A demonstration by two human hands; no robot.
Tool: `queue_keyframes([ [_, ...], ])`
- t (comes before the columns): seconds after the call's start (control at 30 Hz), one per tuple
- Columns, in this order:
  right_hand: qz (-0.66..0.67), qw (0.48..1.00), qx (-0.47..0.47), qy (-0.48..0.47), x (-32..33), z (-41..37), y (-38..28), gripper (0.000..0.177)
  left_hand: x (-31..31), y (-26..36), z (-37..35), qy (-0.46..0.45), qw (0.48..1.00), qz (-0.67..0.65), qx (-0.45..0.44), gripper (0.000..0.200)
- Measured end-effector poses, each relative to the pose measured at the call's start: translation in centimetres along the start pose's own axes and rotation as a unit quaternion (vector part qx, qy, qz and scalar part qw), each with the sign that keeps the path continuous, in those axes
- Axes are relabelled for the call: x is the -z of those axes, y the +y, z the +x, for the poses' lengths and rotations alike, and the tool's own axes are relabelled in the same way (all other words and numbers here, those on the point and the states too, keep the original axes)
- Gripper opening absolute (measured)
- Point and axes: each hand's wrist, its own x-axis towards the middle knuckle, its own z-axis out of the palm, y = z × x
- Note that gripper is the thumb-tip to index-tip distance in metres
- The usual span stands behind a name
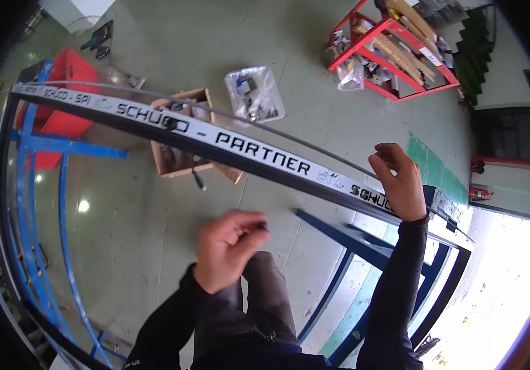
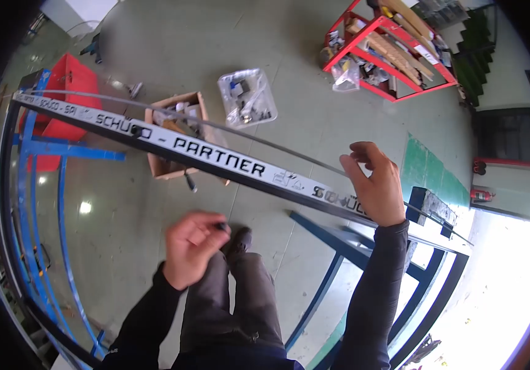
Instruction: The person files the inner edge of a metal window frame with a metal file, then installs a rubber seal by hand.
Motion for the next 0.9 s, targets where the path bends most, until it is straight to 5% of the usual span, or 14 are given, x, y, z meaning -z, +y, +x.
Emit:
queue_keyframes([
  [0.17,-0.018,0.994,0.081,0.076,-0.6,-1.3,0.0,0.031,-2.9,-4.6,4.3,-0.192,0.939,0.128,-0.255,0.023],
  [0.37,-0.108,0.953,0.231,0.166,-1.4,-2.4,1.1,0.026,-3.8,-8.3,6.5,-0.271,0.932,0.016,-0.24,0.026],
  [0.47,-0.158,0.946,0.231,0.164,-1.5,-3.0,1.3,0.023,-4.1,-8.7,7.3,-0.277,0.925,0.021,-0.258,0.025],
  [0.5,-0.218,0.901,0.318,0.198,-1.6,-2.3,2.6,0.022,-4.5,-8.4,7.5,-0.267,0.934,0.008,-0.238,0.025],
  [0.63,-0.107,0.952,0.248,0.141,-1.3,-2.0,2.5,0.029,-6.3,-6.5,7.1,-0.214,0.964,0.001,-0.161,0.027],
  [0.87,-0.18,0.908,0.327,0.191,-1.4,-2.2,2.9,0.03,-6.8,-5.3,7.8,-0.178,0.972,0.062,-0.14,0.032],
  [0.9,-0.144,0.938,0.243,0.201,-1.3,-2.2,2.3,0.026,-7.0,-5.1,7.5,-0.177,0.972,0.062,-0.142,0.033],
])
